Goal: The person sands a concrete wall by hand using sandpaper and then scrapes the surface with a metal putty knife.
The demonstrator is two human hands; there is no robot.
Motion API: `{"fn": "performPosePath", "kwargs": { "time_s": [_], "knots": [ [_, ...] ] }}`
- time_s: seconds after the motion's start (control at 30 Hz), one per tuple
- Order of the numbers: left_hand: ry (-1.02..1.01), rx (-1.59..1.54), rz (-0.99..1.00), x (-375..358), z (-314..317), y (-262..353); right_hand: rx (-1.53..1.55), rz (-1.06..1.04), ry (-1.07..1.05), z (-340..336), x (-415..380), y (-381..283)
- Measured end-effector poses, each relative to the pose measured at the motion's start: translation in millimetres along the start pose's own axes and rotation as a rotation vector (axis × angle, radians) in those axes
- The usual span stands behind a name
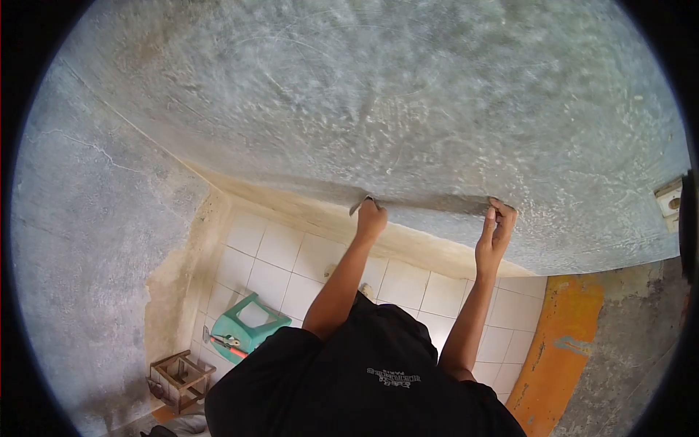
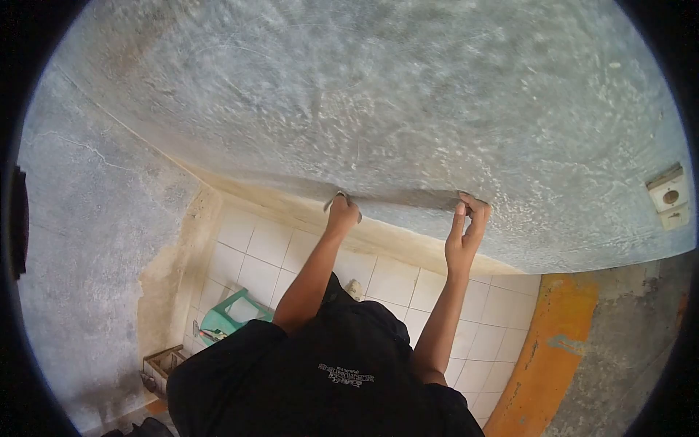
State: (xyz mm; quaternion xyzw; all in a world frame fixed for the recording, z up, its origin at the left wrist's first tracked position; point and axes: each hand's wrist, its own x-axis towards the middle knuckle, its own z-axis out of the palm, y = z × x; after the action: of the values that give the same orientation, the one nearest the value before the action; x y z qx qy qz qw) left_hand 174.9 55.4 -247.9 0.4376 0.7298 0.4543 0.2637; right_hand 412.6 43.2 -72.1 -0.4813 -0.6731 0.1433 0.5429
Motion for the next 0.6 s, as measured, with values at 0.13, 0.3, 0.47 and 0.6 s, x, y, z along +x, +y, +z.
{"fn": "performPosePath", "kwargs": {
  "time_s": [0.13,0.3,0.47,0.6],
  "knots": [
    [0.130,-0.003,0.012,-10.4,-3.9,25.7,-0.017,0.028,-0.018,0.4,-4.0,1.3],
    [0.187,-0.009,-0.123,-8.6,-16.9,24.6,0.010,0.026,0.003,4.2,-3.8,4.8],
    [0.359,-0.261,0.046,-31.4,-16.8,55.3,0.050,0.069,0.047,9.1,-9.4,8.8],
    [0.301,-0.387,-0.197,-15.7,-11.1,23.4,0.112,0.089,0.060,11.9,-10.3,8.5]
  ]
}}
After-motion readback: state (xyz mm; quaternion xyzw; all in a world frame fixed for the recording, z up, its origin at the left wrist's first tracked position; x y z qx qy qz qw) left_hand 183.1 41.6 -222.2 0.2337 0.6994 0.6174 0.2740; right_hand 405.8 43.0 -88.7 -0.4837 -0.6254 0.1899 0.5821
